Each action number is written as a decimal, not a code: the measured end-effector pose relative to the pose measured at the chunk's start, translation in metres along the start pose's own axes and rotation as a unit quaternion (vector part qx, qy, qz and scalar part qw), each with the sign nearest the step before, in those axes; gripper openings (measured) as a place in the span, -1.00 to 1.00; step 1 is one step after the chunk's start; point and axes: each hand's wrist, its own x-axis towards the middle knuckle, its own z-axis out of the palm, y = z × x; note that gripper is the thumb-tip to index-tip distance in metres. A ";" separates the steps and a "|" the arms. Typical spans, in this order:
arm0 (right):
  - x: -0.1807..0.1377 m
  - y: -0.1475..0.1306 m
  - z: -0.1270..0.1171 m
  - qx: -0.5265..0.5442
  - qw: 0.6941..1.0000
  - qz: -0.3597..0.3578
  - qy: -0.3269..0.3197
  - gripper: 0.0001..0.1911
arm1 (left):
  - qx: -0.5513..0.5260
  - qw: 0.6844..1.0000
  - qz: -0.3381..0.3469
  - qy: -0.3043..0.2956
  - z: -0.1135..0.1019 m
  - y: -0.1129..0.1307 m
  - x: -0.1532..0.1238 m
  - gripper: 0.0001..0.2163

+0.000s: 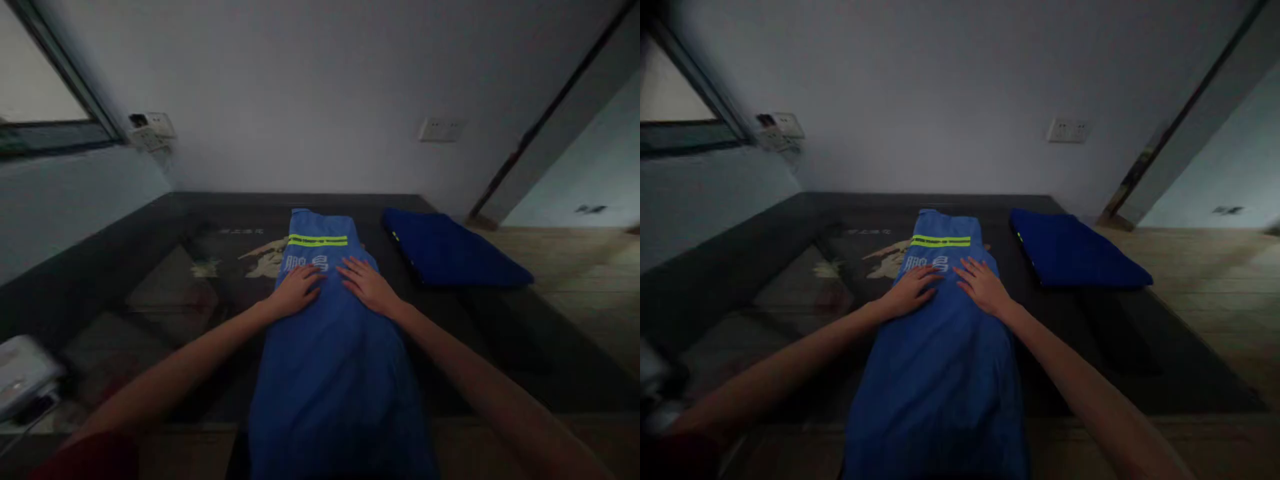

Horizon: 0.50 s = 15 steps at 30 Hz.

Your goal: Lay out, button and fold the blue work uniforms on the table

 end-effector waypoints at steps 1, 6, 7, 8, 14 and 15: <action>-0.007 -0.002 0.004 0.002 1.000 -0.004 -0.008 -0.51 | 0.004 1.000 0.009 -0.002 0.004 0.004 -0.006 -0.61; -0.029 -0.006 0.020 0.000 0.999 -0.012 -0.041 -0.48 | 0.038 0.999 0.031 -0.007 0.019 0.012 -0.024 -0.57; -0.030 -0.005 0.022 -0.002 0.999 -0.013 -0.044 -0.48 | 0.046 0.998 0.033 -0.008 0.021 0.011 -0.025 -0.57; -0.031 -0.004 0.024 -0.004 0.999 -0.014 -0.045 -0.48 | 0.052 0.998 0.036 -0.009 0.022 0.010 -0.025 -0.56; -0.031 0.000 0.029 0.001 0.999 -0.020 -0.043 -0.45 | 0.066 0.997 0.044 -0.019 0.024 0.009 -0.023 -0.55; -0.031 -0.001 0.028 0.003 0.999 -0.020 -0.043 -0.45 | 0.063 0.997 0.044 -0.014 0.023 0.010 -0.022 -0.55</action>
